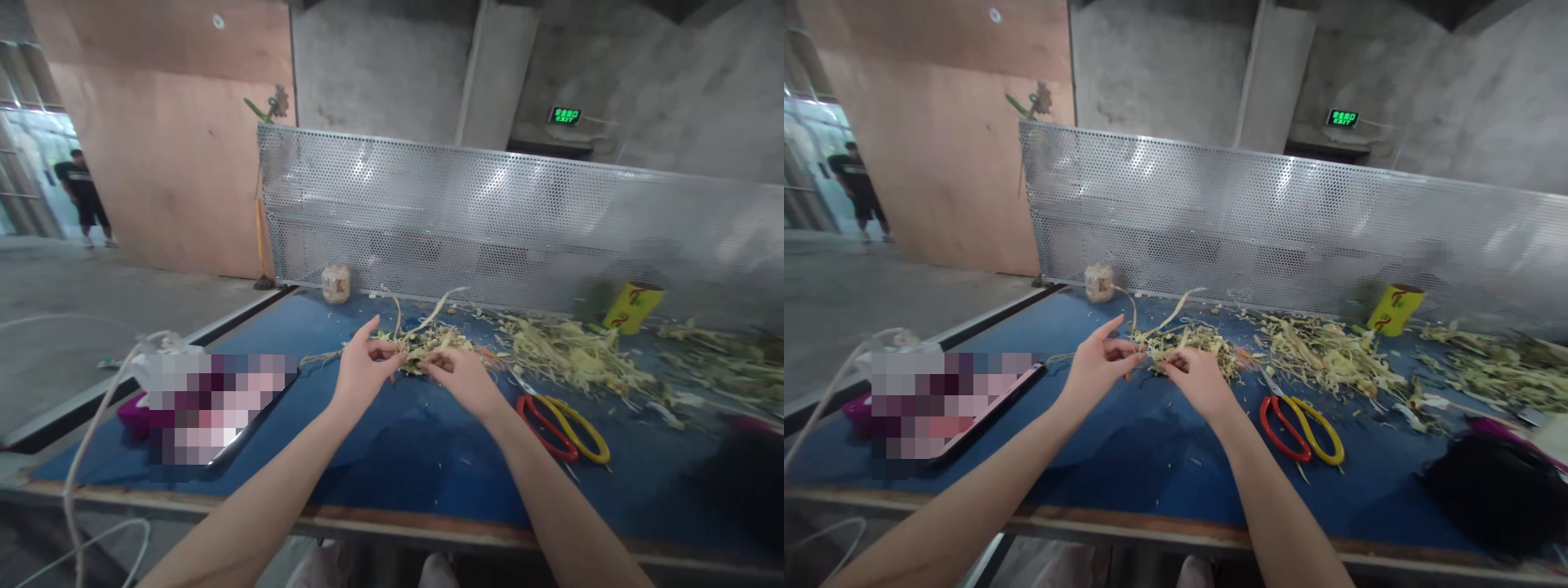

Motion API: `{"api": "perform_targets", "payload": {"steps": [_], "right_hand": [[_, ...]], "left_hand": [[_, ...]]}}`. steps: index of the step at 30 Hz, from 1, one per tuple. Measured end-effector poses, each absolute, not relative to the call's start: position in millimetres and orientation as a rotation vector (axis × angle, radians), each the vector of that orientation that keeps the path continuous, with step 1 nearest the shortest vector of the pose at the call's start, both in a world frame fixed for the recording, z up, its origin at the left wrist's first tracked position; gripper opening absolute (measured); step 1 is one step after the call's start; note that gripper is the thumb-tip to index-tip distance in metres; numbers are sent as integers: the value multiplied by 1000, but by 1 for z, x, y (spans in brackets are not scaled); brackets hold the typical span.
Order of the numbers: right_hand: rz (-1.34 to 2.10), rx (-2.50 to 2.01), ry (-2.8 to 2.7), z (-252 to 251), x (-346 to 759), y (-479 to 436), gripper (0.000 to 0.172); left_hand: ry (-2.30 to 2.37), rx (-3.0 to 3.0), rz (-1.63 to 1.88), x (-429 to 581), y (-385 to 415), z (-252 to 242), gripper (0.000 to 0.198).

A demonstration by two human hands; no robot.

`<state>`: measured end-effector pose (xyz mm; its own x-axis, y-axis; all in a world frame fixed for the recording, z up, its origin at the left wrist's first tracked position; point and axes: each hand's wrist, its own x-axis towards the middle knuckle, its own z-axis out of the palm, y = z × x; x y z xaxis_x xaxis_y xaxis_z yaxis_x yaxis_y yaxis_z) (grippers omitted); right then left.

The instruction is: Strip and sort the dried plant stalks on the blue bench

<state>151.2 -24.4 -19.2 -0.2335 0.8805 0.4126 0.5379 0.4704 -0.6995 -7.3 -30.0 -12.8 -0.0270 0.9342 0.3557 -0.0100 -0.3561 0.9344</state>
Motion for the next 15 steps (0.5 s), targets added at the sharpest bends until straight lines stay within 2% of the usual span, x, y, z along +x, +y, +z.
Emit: {"api": "perform_targets", "payload": {"steps": [4, 10, 12, 15], "right_hand": [[239, -1098, -2269, -21, 149, -30, 16], [-608, -888, -2394, -16, 140, -40, 21], [-716, -850, -2335, -13, 141, -42, 19], [-694, -881, -2262, -10, 146, -41, 18]], "left_hand": [[1105, 1468, 1558, -11, -26, -14, 83], [1158, 1631, 1497, -11, -24, -20, 82], [1129, 1690, 1464, -10, -24, -23, 83], [1102, 1768, 1427, -8, -23, -25, 82]]}}
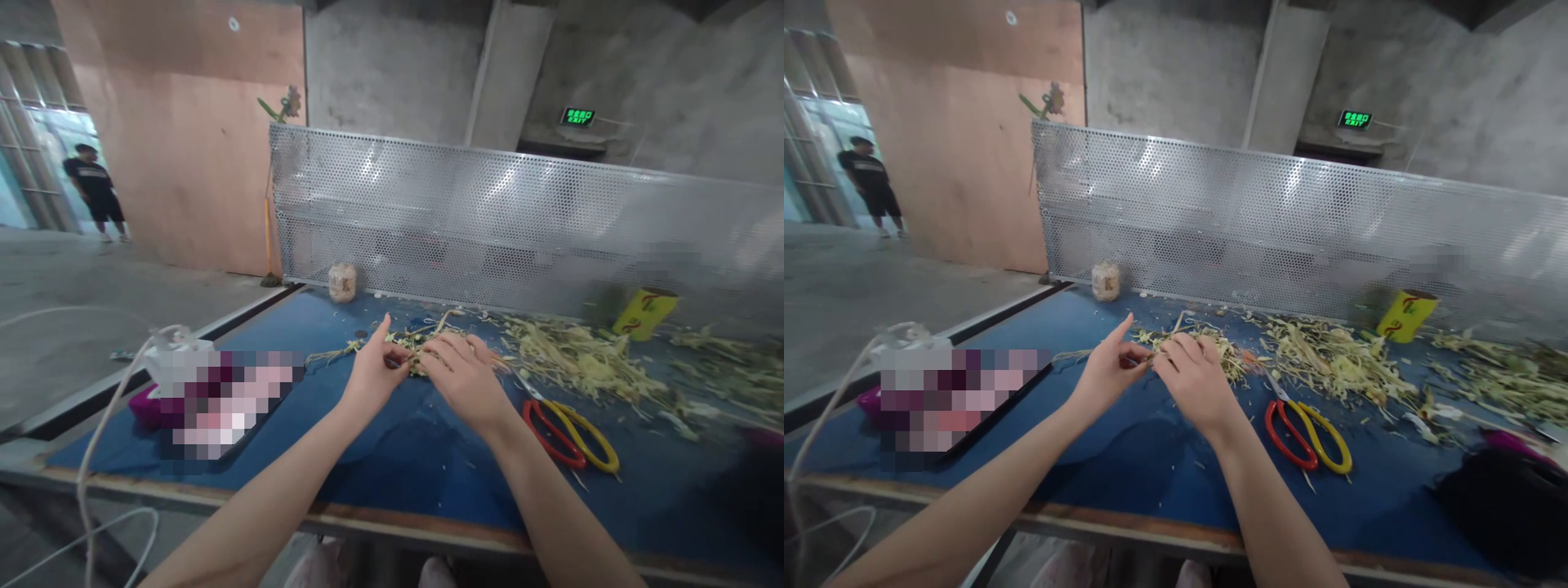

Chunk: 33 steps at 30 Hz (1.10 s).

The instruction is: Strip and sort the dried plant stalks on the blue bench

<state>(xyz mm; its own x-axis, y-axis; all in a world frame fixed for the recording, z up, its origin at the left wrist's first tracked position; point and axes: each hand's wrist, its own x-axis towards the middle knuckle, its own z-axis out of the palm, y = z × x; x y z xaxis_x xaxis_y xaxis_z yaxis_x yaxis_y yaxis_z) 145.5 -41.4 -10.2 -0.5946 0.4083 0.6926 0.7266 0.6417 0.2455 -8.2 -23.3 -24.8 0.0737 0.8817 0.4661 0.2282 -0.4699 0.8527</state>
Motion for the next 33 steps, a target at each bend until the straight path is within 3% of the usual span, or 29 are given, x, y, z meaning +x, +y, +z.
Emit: {"api": "perform_targets", "payload": {"steps": [7, 13, 21, 24, 28, 33], "right_hand": [[-346, -1033, -2175, -13, 157, -29, 16], [-212, -1115, -2140, -12, 157, -28, 13], [7, -1049, -2042, -16, 150, -27, 10], [173, -1079, -1968, -16, 153, -25, 19], [78, -1146, -1968, -14, 156, -25, 5], [-210, -1166, -2056, -14, 155, -28, 10]], "left_hand": [[971, 1840, 1320, -6, -29, -23, 73], [954, 1745, 1182, -3, -34, -21, 80], [1076, 1846, 1320, -3, -30, -21, 63], [1129, 1819, 1344, -5, -30, -19, 64], [1157, 1744, 1363, -8, -30, -18, 68], [1167, 1694, 1390, -8, -28, -18, 66]]}}
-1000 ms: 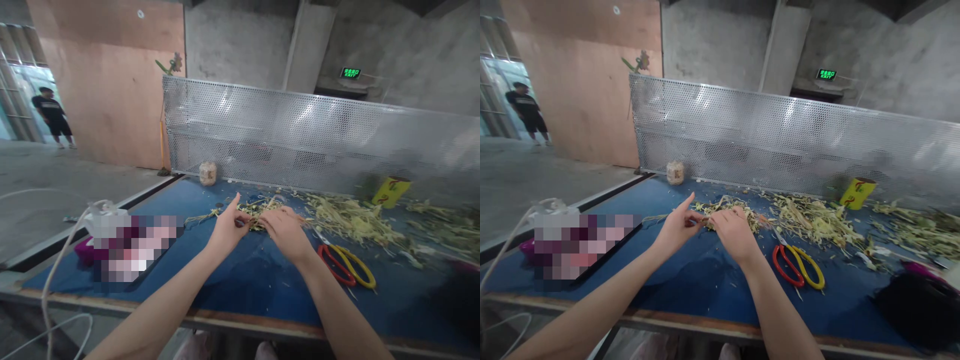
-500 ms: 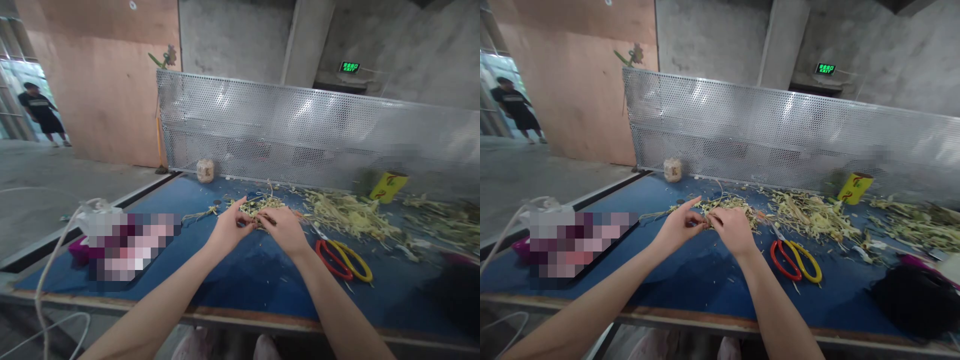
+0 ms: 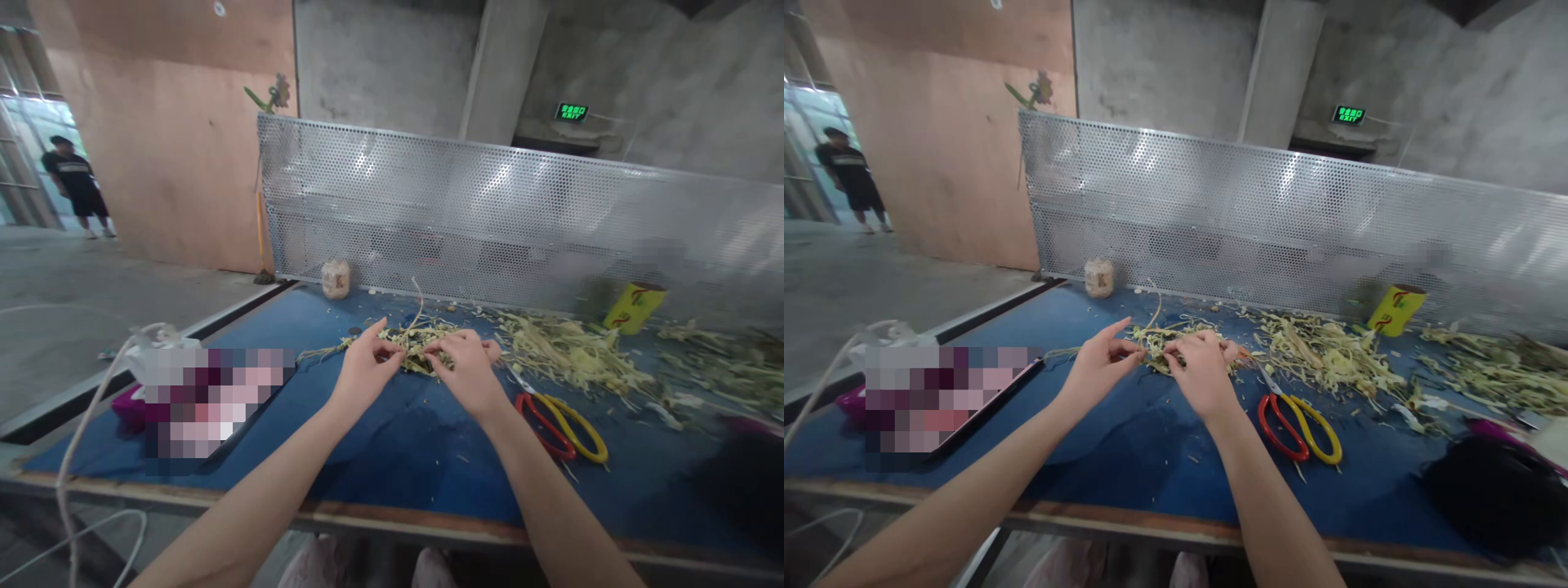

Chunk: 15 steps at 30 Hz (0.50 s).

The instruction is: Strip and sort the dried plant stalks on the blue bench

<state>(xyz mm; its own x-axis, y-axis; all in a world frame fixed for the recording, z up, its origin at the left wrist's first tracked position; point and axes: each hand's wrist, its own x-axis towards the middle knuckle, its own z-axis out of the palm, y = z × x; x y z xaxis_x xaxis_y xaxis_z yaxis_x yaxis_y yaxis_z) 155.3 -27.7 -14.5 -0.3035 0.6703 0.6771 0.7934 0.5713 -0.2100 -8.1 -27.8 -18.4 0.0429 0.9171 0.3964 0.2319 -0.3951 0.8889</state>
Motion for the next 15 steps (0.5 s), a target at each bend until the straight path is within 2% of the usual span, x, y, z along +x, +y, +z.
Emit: {"api": "perform_targets", "payload": {"steps": [6, 12, 15], "right_hand": [[-328, -1069, -2309, -16, 143, -40, 11], [262, -951, -2232, -15, 140, -39, 20], [464, -896, -2134, -15, 144, -34, 13]], "left_hand": [[1183, 1644, 1450, -9, -27, -16, 63], [1241, 1820, 1425, -8, -30, -16, 61], [1202, 1916, 1358, -8, -29, -18, 50]]}}
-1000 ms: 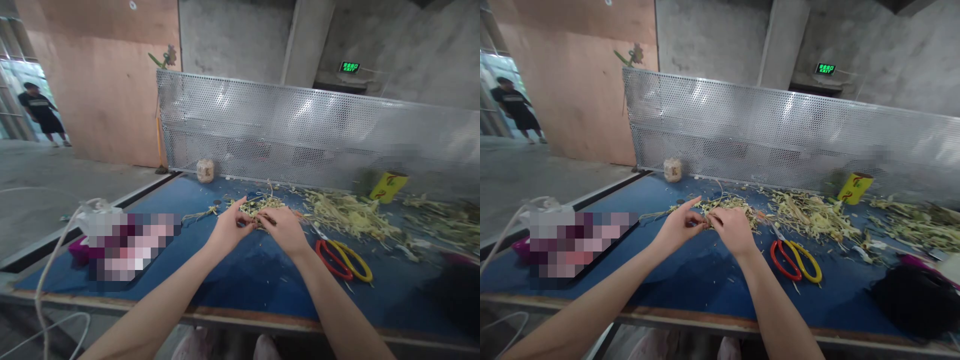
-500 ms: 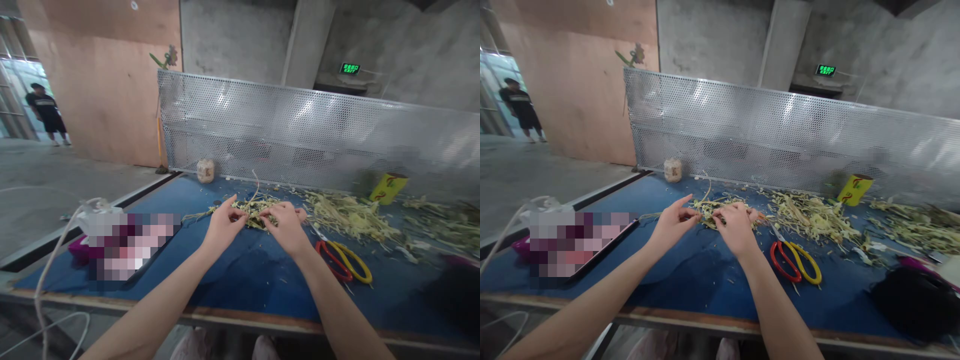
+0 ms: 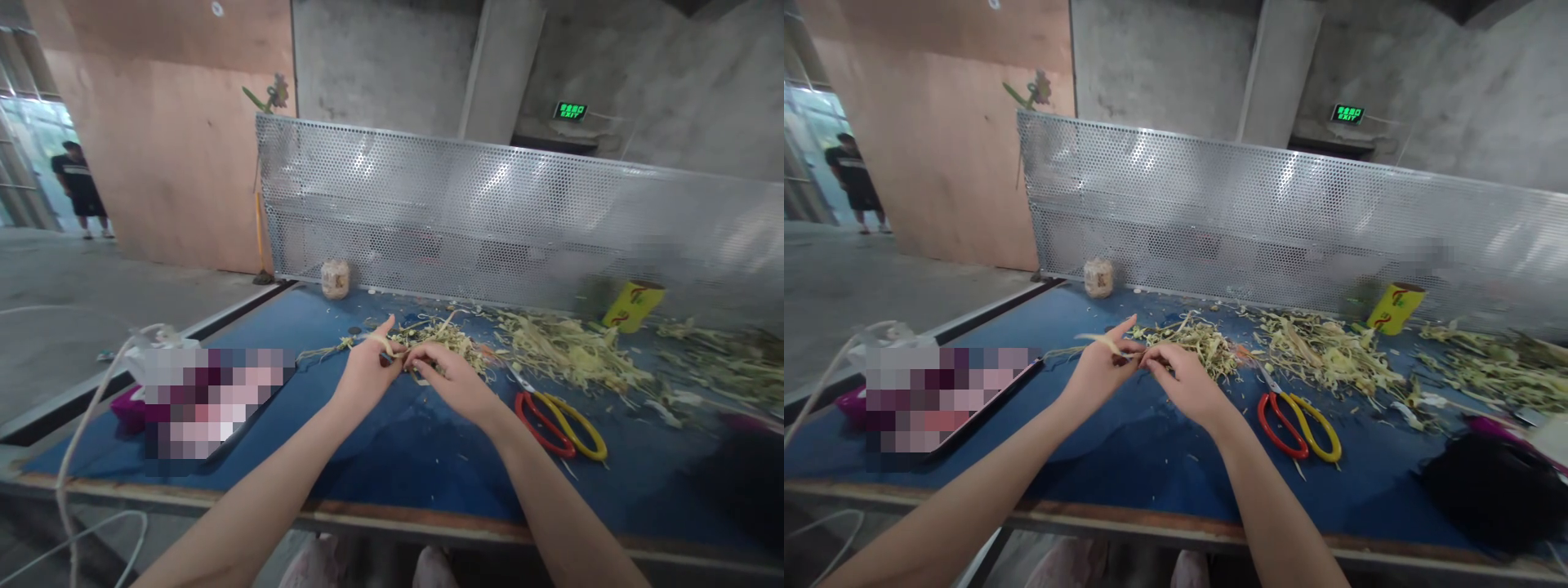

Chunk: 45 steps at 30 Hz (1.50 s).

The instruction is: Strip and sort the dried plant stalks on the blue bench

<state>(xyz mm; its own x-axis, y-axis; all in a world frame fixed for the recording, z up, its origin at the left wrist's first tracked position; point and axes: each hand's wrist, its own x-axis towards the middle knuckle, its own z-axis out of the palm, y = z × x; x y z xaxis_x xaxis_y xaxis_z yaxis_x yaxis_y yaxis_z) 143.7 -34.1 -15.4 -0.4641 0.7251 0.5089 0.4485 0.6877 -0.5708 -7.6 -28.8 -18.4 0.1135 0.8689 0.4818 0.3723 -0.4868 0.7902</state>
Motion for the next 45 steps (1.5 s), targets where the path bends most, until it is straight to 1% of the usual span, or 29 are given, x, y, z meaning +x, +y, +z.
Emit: {"api": "perform_targets", "payload": {"steps": [1, 2, 5, 10, 12, 16, 21, 25, 27, 29, 31, 34, 35, 38, 42, 43, 44, 45], "right_hand": [[508, -890, -2100, -15, 145, -33, 9], [546, -891, -2066, -15, 145, -32, 9], [668, -898, -1970, -16, 146, -30, 8], [869, -873, -1815, -16, 146, -28, 1], [908, -839, -1778, -16, 145, -28, 4], [913, -826, -1732, -15, 144, -29, 11], [754, -950, -1627, -15, 148, -27, 25], [771, -1000, -1670, -13, 148, -28, 22], [780, -978, -1708, -13, 145, -29, 18], [718, -952, -1709, -12, 144, -30, 13], [643, -959, -1712, -13, 143, -31, 10], [606, -992, -1709, -13, 143, -32, 11], [600, -1000, -1703, -13, 143, -32, 12], [617, -1036, -1640, -13, 143, -31, 14], [868, -1223, -1462, -18, 146, -22, 25], [872, -1273, -1438, -20, 147, -19, 25], [802, -1308, -1429, -22, 149, -18, 23], [656, -1324, -1433, -24, 151, -17, 23]], "left_hand": [[1190, 1939, 1335, -8, -28, -19, 49], [1179, 1954, 1316, -8, -28, -20, 51], [1139, 1946, 1259, -8, -28, -21, 62], [966, 1802, 1173, -6, -31, -17, 68], [922, 1742, 1186, -6, -32, -15, 68], [952, 1728, 1191, -7, -30, -14, 64], [990, 1706, 1301, -9, -26, -19, 57], [1012, 1723, 1330, -10, -26, -19, 48], [1022, 1789, 1311, -10, -26, -18, 37], [1036, 1868, 1278, -10, -28, -16, 26], [1055, 1892, 1244, -9, -29, -14, 31], [1109, 1862, 1234, -8, -31, -13, 51], [1126, 1855, 1242, -8, -31, -13, 55], [1146, 1813, 1285, -9, -30, -14, 57], [1160, 1755, 1383, -9, -31, -13, 54], [1157, 1751, 1393, -9, -32, -13, 53], [1152, 1752, 1395, -9, -32, -12, 52], [1150, 1753, 1391, -9, -33, -12, 52]]}}
